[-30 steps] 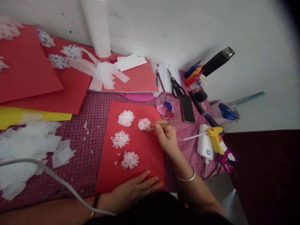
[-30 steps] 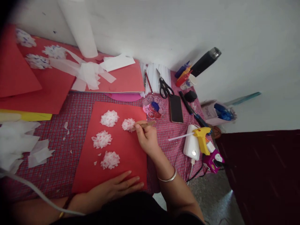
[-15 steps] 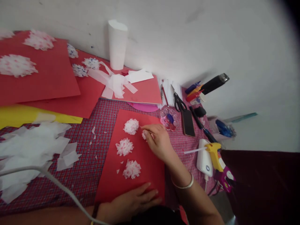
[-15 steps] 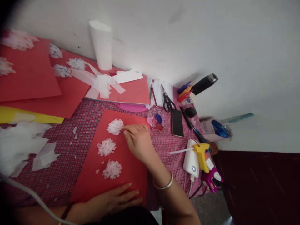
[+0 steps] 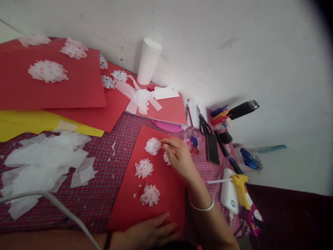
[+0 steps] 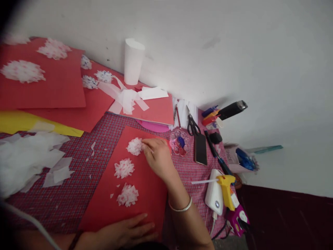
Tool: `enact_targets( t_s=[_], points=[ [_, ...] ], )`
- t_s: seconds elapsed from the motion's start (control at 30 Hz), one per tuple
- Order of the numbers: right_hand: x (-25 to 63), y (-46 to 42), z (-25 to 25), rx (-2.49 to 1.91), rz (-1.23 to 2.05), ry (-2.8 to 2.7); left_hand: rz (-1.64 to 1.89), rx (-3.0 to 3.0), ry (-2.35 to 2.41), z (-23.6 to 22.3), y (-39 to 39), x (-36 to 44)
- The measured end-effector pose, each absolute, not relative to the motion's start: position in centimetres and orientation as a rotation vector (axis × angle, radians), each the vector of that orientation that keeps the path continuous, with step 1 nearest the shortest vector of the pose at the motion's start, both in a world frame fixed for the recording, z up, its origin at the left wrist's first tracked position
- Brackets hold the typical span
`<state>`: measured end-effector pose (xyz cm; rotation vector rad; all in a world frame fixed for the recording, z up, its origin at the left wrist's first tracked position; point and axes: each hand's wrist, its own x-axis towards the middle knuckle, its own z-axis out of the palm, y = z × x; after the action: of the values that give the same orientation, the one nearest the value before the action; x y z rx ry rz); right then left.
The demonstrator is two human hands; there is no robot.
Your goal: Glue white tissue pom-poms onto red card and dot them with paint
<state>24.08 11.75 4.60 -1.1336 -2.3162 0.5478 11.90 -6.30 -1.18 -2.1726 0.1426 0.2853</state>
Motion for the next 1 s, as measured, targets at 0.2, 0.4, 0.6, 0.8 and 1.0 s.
enact_targets(
  t_s=[0.2, 0.4, 0.6, 0.8, 1.0],
  points=[
    [24.0, 11.8, 4.1, -1.076, 0.555, -2.253, 0.352, -1.688, 0.24, -1.5, -6.7, 12.1],
    [24.0, 12.1, 3.4, -1.047, 0.52, -2.23, 0.092, -2.453, -0.12, -5.0, -8.2, 12.8],
    [23.8, 11.8, 3.7, -0.988, 0.525, -2.36, 0.042, -2.684, -0.293, -5.8, -8.8, 12.6],
    [24.0, 11.8, 3.4, -1.016, 0.458, -2.261, -0.047, -2.693, -0.347, -5.9, -9.0, 12.7],
    [24.0, 12.0, 3.3, -1.029, 0.494, -2.248, -0.047, -2.694, -0.325, -5.1, -8.5, 12.4]
  ],
)
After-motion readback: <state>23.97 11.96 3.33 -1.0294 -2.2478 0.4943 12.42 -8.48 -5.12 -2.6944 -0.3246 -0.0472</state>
